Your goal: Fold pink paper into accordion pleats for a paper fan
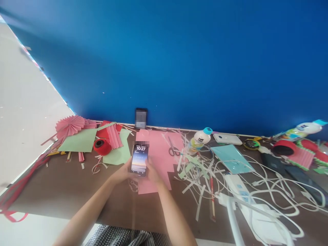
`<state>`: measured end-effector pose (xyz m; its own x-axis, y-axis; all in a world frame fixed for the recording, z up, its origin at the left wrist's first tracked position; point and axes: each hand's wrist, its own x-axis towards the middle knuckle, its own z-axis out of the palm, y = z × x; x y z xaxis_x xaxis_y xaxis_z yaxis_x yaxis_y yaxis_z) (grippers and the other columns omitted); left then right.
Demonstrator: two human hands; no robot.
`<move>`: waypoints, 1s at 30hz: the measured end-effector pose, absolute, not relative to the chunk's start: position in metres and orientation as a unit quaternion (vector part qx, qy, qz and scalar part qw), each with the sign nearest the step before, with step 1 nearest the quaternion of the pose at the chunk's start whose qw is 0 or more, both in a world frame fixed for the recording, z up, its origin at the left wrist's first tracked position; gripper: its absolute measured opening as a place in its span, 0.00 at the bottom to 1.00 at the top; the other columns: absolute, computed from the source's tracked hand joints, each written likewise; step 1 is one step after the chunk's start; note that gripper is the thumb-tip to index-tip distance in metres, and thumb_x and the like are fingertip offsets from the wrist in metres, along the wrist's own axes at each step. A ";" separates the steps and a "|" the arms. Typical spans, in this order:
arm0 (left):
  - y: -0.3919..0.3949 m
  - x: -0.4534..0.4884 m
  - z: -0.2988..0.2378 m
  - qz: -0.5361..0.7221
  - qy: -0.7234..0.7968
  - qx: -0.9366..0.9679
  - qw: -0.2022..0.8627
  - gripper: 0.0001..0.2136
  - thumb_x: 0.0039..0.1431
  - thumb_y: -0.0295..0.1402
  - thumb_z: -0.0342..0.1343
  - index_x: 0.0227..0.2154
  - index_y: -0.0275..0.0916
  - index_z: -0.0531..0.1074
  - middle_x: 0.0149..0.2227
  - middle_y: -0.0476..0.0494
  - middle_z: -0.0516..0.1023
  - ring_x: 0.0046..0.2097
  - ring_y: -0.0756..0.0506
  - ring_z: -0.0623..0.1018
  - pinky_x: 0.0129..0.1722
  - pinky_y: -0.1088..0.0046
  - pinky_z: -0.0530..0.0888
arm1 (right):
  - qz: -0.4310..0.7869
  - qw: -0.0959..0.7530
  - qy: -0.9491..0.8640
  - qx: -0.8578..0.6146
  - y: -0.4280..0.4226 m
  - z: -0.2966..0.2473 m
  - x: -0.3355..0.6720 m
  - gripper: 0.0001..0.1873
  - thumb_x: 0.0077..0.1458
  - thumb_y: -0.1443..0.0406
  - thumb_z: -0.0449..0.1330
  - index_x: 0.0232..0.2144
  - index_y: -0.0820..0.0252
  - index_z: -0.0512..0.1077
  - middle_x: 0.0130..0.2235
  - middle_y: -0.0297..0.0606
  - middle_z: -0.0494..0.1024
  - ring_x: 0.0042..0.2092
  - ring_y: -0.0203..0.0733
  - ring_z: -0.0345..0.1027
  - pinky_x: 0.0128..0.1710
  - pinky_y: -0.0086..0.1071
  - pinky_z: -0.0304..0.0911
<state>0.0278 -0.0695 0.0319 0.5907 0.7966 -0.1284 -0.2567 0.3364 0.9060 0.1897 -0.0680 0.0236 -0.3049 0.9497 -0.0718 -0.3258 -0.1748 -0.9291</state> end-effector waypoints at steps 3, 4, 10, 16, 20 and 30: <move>-0.069 0.028 0.030 0.345 0.305 0.437 0.773 0.39 0.47 0.29 0.58 0.58 0.49 0.41 0.52 0.37 0.63 0.45 0.38 0.71 0.30 0.65 0.76 | 0.699 0.444 -0.441 -0.346 -0.070 0.029 0.193 0.24 0.54 0.58 0.51 0.53 0.54 0.56 0.48 0.41 0.69 0.48 0.45 0.64 0.45 0.41 0.62; -0.069 0.028 0.029 0.346 0.304 0.432 0.776 0.39 0.47 0.29 0.57 0.58 0.49 0.41 0.53 0.37 0.62 0.45 0.38 0.71 0.30 0.65 0.76 | 0.710 0.433 -0.443 -0.335 -0.071 0.031 0.195 0.27 0.52 0.60 0.54 0.54 0.53 0.54 0.49 0.41 0.68 0.49 0.46 0.64 0.45 0.41 0.61; -0.067 0.024 0.026 0.351 0.271 0.408 0.798 0.43 0.43 0.24 0.57 0.59 0.51 0.40 0.56 0.39 0.59 0.46 0.36 0.71 0.30 0.65 0.76 | 0.761 0.380 -0.460 -0.255 -0.075 0.040 0.204 0.39 0.42 0.65 0.62 0.55 0.52 0.51 0.53 0.41 0.64 0.51 0.47 0.61 0.46 0.43 0.60; -0.066 0.023 0.026 0.336 0.245 0.396 0.819 0.44 0.43 0.20 0.56 0.59 0.52 0.38 0.57 0.38 0.58 0.46 0.36 0.71 0.31 0.64 0.77 | 0.751 0.358 -0.496 -0.247 -0.075 0.042 0.206 0.40 0.42 0.63 0.64 0.56 0.54 0.50 0.54 0.44 0.63 0.51 0.47 0.61 0.47 0.45 0.60; -0.065 0.022 0.025 0.339 0.233 0.392 0.823 0.44 0.42 0.19 0.55 0.59 0.53 0.39 0.58 0.38 0.57 0.47 0.35 0.71 0.31 0.64 0.77 | 0.740 0.371 -0.502 -0.248 -0.074 0.039 0.205 0.40 0.44 0.65 0.63 0.57 0.53 0.50 0.55 0.44 0.62 0.54 0.47 0.57 0.50 0.44 0.57; -0.065 0.020 0.025 0.342 0.242 0.388 0.821 0.44 0.43 0.18 0.53 0.59 0.55 0.37 0.59 0.38 0.52 0.49 0.36 0.69 0.32 0.62 0.77 | 0.749 0.384 -0.473 -0.261 -0.076 0.036 0.206 0.45 0.42 0.69 0.64 0.58 0.50 0.45 0.55 0.43 0.62 0.55 0.50 0.56 0.51 0.48 0.57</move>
